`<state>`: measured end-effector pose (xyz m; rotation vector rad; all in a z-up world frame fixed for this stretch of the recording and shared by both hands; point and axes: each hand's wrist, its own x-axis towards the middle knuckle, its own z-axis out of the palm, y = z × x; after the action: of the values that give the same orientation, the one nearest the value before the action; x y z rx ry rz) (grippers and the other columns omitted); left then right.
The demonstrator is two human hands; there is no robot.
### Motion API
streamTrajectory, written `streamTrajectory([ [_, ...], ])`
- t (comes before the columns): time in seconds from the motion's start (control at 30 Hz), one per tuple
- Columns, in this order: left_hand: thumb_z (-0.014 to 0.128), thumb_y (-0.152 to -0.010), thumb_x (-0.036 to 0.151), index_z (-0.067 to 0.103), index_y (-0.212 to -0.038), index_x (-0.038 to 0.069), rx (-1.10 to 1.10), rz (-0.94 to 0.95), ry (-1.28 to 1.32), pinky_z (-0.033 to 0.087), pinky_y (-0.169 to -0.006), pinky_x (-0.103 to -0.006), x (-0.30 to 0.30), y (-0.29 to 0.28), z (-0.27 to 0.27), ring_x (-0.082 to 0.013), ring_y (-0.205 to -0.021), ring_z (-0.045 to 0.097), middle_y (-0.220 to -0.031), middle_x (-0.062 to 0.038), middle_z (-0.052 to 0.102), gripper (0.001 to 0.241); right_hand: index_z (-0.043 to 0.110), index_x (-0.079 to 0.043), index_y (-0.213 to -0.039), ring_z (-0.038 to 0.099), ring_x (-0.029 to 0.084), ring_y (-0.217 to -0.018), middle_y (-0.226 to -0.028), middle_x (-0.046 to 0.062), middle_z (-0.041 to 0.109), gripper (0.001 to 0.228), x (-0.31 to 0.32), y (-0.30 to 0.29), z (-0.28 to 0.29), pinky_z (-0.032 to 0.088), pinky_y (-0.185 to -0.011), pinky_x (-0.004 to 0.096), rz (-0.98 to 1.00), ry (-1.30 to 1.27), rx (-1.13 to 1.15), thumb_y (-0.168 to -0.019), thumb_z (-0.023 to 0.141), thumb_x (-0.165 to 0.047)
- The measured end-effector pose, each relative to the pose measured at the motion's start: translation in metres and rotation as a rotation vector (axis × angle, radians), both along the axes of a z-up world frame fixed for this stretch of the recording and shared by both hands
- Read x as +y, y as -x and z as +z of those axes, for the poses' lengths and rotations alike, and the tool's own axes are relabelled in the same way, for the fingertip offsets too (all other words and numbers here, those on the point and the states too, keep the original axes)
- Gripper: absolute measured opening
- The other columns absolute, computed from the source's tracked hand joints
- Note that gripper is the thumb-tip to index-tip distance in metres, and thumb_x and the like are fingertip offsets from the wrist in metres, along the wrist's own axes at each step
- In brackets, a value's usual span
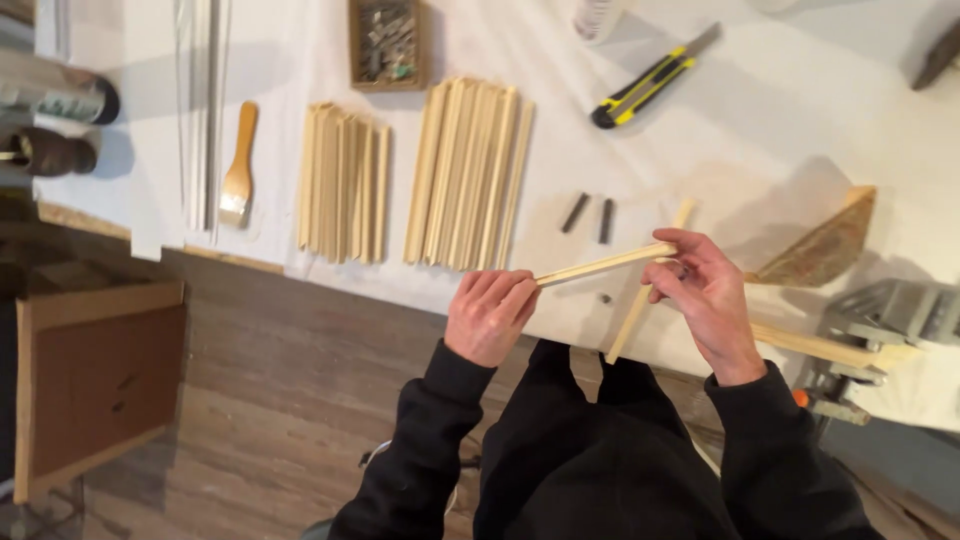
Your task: Assembling and gluing wooden frame components using clamps and a hammer.
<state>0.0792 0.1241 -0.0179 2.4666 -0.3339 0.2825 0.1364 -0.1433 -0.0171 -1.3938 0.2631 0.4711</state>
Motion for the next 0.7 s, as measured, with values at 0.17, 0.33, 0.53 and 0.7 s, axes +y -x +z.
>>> streamTrajectory([
  [0.17,0.078,-0.09,0.007,0.071,-0.107,0.006,0.003,-0.1,-0.004,0.05,-0.084,-0.0367,-0.012,-0.008,-0.004,-0.0227,-0.097,0.07,-0.106,-0.003,0.073,0.019,0.069,0.0,-0.115,0.067,0.013,-0.084,-0.098,0.007,0.073,0.022,-0.028,0.015,-0.01,0.057,-0.072,0.029,-0.035,0.092,0.009,-0.095,0.07,-0.007],
  [0.33,0.077,-0.087,0.003,0.076,-0.118,0.006,-0.009,-0.121,-0.115,0.05,-0.094,-0.0394,-0.027,-0.02,-0.005,-0.0214,-0.108,0.066,-0.114,-0.004,0.07,0.031,0.071,0.001,-0.112,0.07,0.013,-0.085,-0.096,0.008,0.075,0.022,-0.049,0.03,-0.007,0.06,-0.078,0.03,0.073,0.102,0.004,-0.092,0.072,-0.009],
  [0.53,0.077,-0.091,0.011,0.073,-0.12,0.017,-0.321,0.109,-0.1,0.048,-0.107,-0.0423,-0.078,-0.036,-0.003,-0.019,-0.131,0.052,-0.131,-0.008,0.066,0.03,0.073,-0.003,-0.117,0.074,0.015,-0.088,-0.097,0.006,0.078,0.032,-0.034,0.053,-0.002,0.06,-0.082,0.03,0.333,0.041,0.261,-0.086,0.074,-0.01],
  [0.7,0.066,-0.095,0.007,0.046,-0.146,0.011,0.598,0.358,1.304,0.058,-0.085,-0.0317,-0.119,-0.027,0.012,-0.022,-0.102,0.07,-0.117,-0.009,0.069,0.056,0.067,0.003,-0.116,0.074,0.018,-0.091,-0.098,0.01,0.075,0.03,-0.012,0.08,-0.025,0.06,-0.082,0.034,0.135,-0.042,0.266,-0.088,0.076,-0.007],
])
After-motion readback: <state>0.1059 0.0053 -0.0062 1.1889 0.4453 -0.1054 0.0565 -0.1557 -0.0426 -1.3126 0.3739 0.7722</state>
